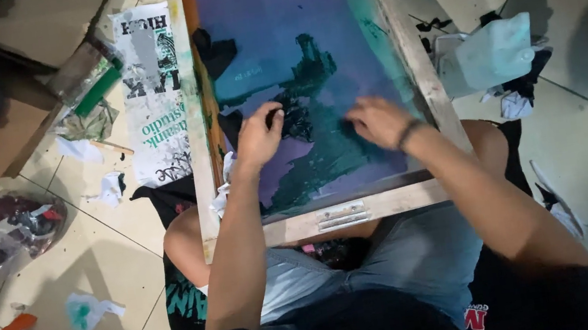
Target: Cleaning a screen printing frame by removing tape residue and applying cleaning fluid.
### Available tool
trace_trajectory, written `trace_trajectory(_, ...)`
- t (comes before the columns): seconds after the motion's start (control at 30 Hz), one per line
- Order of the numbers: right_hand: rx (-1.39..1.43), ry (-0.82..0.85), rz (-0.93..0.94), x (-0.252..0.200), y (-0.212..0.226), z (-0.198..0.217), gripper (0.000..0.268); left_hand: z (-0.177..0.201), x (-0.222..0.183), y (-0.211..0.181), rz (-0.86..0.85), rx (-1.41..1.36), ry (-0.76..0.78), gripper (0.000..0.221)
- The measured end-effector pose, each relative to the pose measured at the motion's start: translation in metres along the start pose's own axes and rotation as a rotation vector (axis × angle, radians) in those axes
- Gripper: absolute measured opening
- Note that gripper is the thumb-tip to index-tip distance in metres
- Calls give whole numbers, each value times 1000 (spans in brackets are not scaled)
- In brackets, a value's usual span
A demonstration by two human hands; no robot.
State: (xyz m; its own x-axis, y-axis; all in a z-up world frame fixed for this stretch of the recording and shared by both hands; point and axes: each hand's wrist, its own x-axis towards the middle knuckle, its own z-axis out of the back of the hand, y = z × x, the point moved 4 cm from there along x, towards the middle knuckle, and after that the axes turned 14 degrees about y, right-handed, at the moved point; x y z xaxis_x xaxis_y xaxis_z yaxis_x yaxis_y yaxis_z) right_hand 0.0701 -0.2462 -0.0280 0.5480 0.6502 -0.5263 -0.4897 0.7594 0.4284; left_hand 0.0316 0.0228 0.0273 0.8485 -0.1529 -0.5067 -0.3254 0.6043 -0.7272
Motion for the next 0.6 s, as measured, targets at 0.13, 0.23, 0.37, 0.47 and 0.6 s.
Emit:
trace_trajectory(0.13, 28, -93, -9, 70, -18, 5, 35, -7, 13, 24, -143, 108, -255, 27)
trace_trajectory(0.23, 72, -46, -28, 41, 1, 7, 37, 8, 7, 60, -11, 253, -474, 29)
trace_trajectory(0.37, -24, 134, -87, -32, 13, -16, 36, 31, -2, 72, 115, 514, -882, 32)
trace_trajectory(0.47, -106, 75, -14, -44, 14, -21, 34, 32, -14, 20, 66, 578, -878, 38)
trace_trajectory(0.6, -240, -213, -25, 11, -17, -13, 29, -8, 7, 2, -277, 165, -394, 28)
